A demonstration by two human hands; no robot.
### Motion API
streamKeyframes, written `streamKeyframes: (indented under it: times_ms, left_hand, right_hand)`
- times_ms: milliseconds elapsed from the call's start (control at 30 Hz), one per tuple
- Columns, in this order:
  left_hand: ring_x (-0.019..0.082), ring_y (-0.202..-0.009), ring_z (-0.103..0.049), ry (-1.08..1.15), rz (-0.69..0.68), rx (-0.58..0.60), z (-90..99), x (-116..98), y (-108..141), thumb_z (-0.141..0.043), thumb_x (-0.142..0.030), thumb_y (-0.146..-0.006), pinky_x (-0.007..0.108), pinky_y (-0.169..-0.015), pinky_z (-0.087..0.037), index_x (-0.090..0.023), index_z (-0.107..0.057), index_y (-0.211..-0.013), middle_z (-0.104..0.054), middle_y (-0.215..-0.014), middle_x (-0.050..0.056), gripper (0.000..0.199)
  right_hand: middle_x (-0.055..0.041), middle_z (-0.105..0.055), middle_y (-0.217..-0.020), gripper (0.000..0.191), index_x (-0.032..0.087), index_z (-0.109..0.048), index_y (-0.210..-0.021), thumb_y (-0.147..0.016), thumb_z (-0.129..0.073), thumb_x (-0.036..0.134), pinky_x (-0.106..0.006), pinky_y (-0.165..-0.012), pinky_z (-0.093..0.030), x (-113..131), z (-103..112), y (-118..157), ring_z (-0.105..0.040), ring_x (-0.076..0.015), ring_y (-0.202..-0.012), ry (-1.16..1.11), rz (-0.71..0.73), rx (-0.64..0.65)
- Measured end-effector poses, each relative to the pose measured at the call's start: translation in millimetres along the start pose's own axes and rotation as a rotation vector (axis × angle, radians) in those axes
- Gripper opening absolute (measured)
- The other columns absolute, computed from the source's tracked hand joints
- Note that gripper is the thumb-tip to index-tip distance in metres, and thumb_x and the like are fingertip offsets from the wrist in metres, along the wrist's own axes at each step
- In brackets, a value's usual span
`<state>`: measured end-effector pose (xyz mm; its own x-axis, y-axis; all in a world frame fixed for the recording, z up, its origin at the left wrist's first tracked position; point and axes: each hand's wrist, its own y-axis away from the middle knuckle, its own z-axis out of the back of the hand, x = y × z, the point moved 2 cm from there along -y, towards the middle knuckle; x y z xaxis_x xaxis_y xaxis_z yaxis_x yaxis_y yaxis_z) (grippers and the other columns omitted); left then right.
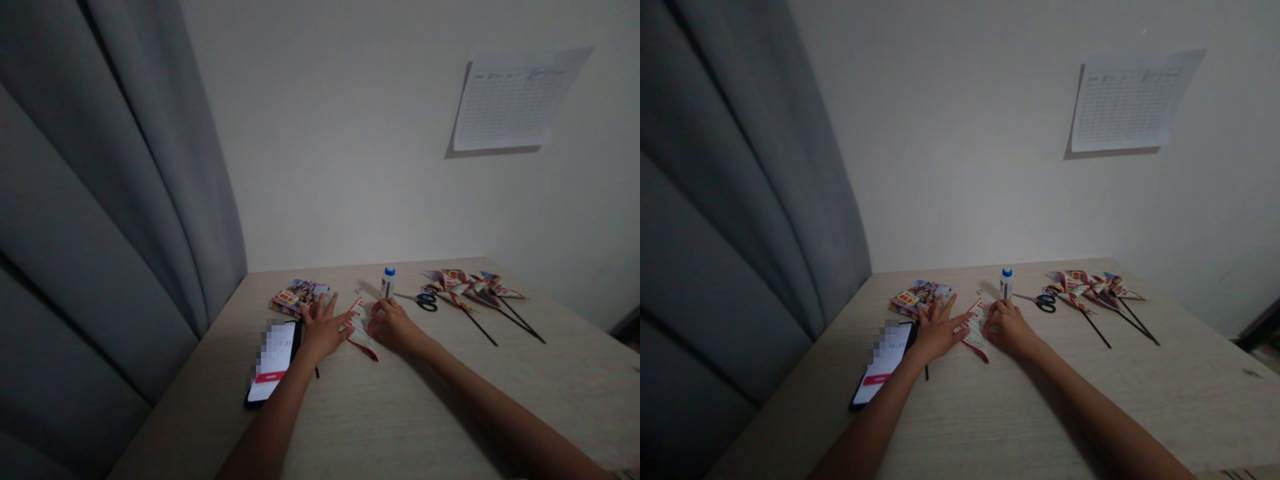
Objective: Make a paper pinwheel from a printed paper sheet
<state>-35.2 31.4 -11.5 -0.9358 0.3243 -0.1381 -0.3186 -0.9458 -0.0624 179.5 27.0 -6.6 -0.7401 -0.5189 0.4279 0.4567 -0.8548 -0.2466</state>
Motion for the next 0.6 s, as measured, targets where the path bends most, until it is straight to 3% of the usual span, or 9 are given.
streamKeyframes:
  times_ms: [600]
  left_hand:
    - [0.042, -0.151, 0.005, 0.006, -0.005, 0.017, 3.1, 0, 1, -0.045, -0.063, -0.092, 0.081, -0.104, 0.005, -0.06, -0.043, -0.138, -0.008, -0.167, -0.009, 0.047]
  right_hand:
    - [-0.0065, -0.059, -0.115, 0.011, 0.029, -0.079, -0.086, -0.08, -0.071, 0.025, -0.037, -0.102, -0.04, 13, 7, 26, -0.049, -0.025, -0.118, -0.091, 0.075, 0.086]
